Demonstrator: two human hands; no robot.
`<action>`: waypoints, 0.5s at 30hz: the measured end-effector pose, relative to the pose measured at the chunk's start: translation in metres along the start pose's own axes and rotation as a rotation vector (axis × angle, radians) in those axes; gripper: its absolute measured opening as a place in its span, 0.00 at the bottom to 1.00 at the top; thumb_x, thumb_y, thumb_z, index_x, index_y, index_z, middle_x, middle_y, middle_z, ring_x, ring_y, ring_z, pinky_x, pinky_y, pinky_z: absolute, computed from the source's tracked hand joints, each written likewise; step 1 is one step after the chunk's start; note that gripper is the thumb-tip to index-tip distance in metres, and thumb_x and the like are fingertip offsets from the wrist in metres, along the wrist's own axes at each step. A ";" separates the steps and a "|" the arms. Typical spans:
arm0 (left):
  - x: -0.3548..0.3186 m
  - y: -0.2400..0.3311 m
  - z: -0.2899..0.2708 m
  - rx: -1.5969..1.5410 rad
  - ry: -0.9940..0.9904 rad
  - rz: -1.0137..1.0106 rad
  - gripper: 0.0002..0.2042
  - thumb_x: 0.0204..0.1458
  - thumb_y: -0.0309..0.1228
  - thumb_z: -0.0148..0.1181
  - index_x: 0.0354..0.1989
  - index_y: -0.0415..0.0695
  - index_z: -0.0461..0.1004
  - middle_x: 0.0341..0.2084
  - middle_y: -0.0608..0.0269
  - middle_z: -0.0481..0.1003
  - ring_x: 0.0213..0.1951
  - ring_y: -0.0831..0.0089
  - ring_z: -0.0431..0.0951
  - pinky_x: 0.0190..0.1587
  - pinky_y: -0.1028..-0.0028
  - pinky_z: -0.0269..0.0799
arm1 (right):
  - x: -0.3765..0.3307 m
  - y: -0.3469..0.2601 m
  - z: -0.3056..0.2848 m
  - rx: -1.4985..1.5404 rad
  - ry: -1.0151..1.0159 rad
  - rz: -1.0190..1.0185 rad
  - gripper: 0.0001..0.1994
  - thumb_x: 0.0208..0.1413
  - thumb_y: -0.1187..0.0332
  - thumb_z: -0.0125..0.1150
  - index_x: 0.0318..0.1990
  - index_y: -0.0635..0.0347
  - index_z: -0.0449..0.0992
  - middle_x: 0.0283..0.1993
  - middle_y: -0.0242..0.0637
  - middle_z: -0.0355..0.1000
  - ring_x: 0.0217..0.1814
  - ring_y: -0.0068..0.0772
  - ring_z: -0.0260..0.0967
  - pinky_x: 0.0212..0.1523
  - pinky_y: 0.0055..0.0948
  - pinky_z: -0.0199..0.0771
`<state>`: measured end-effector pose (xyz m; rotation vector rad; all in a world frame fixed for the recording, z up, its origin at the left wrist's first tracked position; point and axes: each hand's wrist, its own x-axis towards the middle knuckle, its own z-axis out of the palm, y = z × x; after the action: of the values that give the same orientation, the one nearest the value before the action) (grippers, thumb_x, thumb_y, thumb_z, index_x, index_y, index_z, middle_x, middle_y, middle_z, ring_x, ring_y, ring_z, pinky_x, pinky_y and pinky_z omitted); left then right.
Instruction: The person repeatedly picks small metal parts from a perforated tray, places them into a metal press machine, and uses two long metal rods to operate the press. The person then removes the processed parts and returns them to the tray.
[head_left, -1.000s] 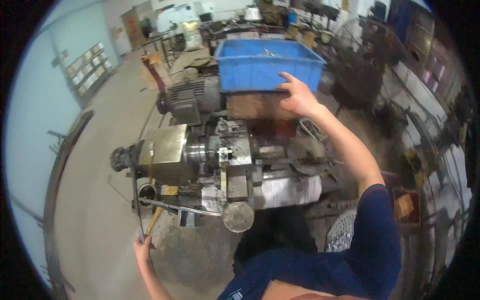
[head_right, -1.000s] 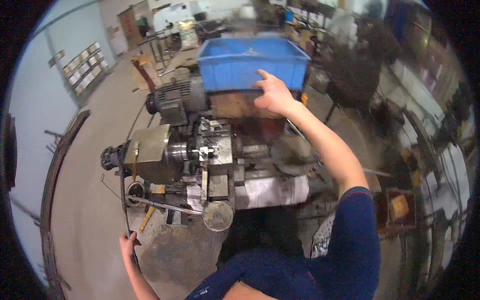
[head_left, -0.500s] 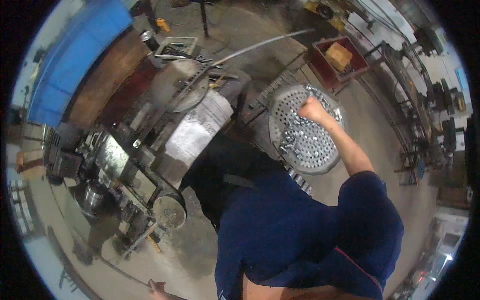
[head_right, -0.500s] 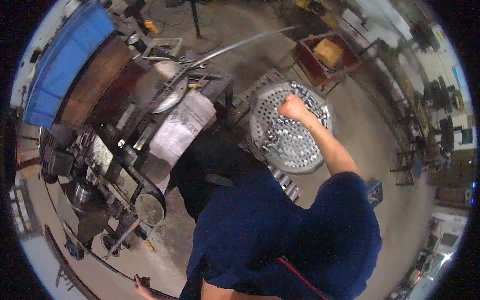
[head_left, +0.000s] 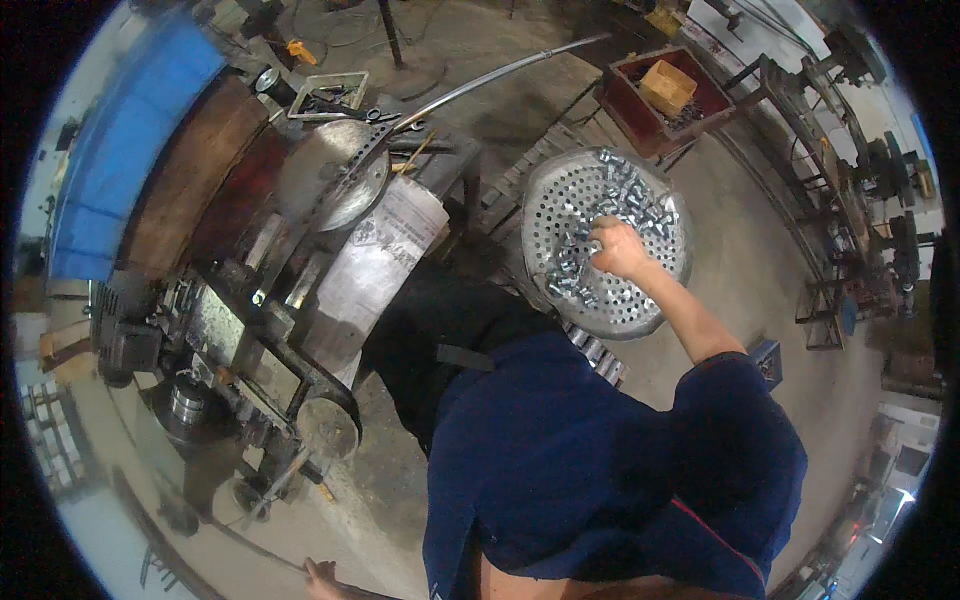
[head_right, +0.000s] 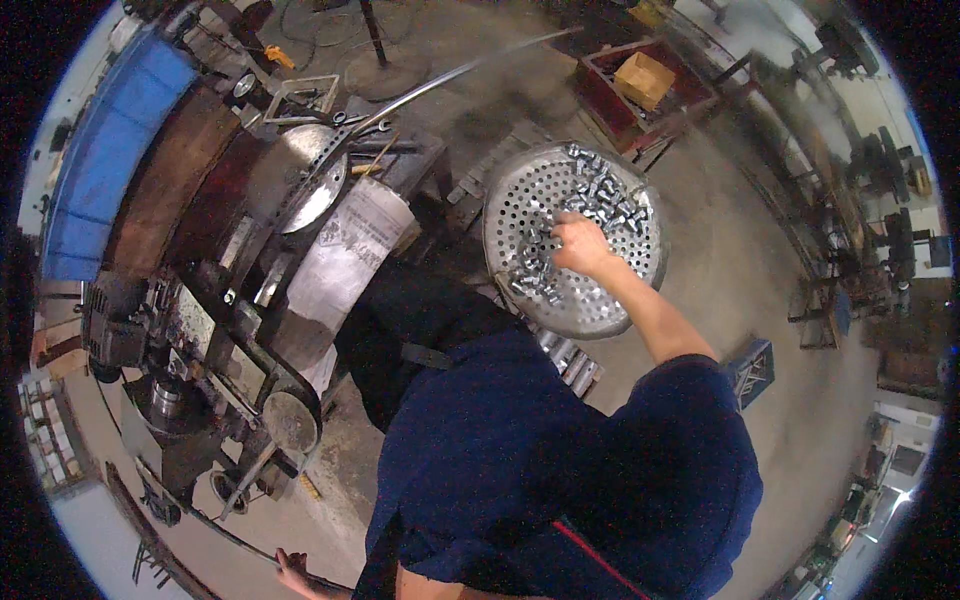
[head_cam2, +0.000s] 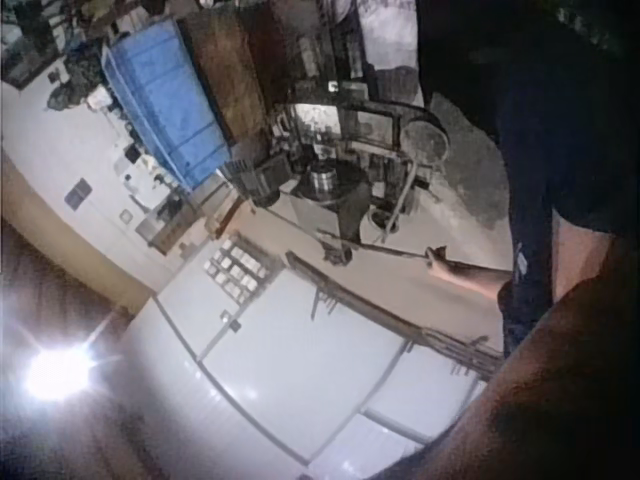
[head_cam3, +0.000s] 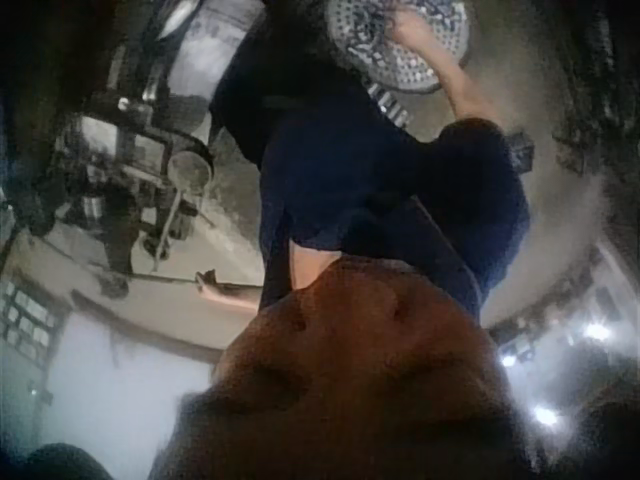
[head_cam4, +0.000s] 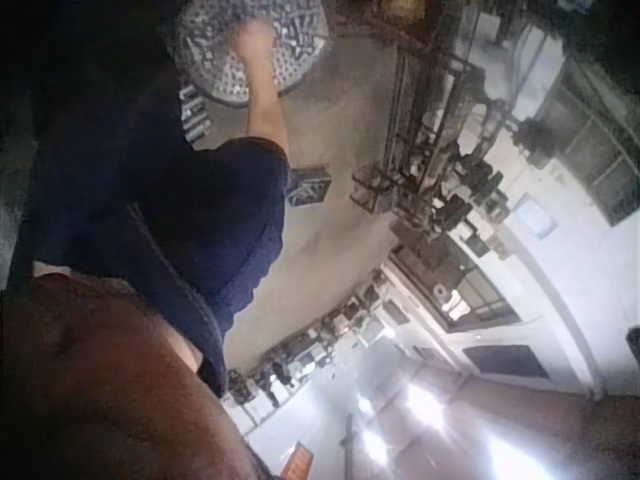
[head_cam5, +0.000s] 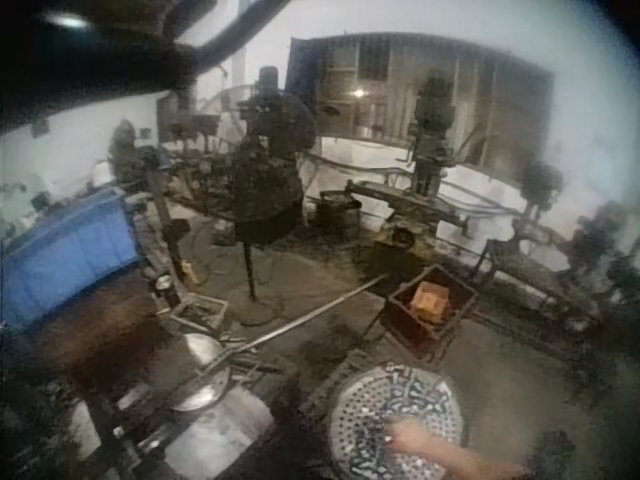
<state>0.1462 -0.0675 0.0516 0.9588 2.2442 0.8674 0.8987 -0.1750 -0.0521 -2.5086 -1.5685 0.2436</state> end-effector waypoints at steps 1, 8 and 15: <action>0.002 -0.002 0.002 -0.003 0.013 0.003 0.21 0.49 0.41 0.54 0.42 0.31 0.68 0.23 0.44 0.73 0.25 0.54 0.74 0.31 0.59 0.70 | 0.004 -0.006 -0.007 0.018 -0.047 0.019 0.16 0.27 0.64 0.58 0.30 0.57 0.76 0.39 0.41 0.69 0.43 0.43 0.67 0.42 0.37 0.68; 0.011 -0.010 0.003 -0.044 0.050 -0.009 0.16 0.49 0.38 0.55 0.31 0.33 0.69 0.14 0.59 0.65 0.16 0.70 0.64 0.24 0.69 0.68 | -0.024 -0.010 -0.016 0.180 -0.258 0.081 0.12 0.28 0.65 0.56 0.25 0.59 0.75 0.29 0.43 0.70 0.34 0.45 0.69 0.35 0.38 0.70; 0.016 -0.015 0.005 -0.052 0.037 -0.025 0.14 0.49 0.37 0.56 0.26 0.35 0.69 0.09 0.67 0.61 0.11 0.78 0.59 0.20 0.75 0.66 | -0.106 -0.026 0.019 0.335 -0.204 0.106 0.18 0.29 0.66 0.58 0.36 0.52 0.76 0.48 0.50 0.63 0.44 0.49 0.64 0.45 0.39 0.66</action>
<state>0.1335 -0.0620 0.0336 0.8955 2.2487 0.9350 0.8262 -0.2583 -0.0599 -2.3610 -1.3272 0.7327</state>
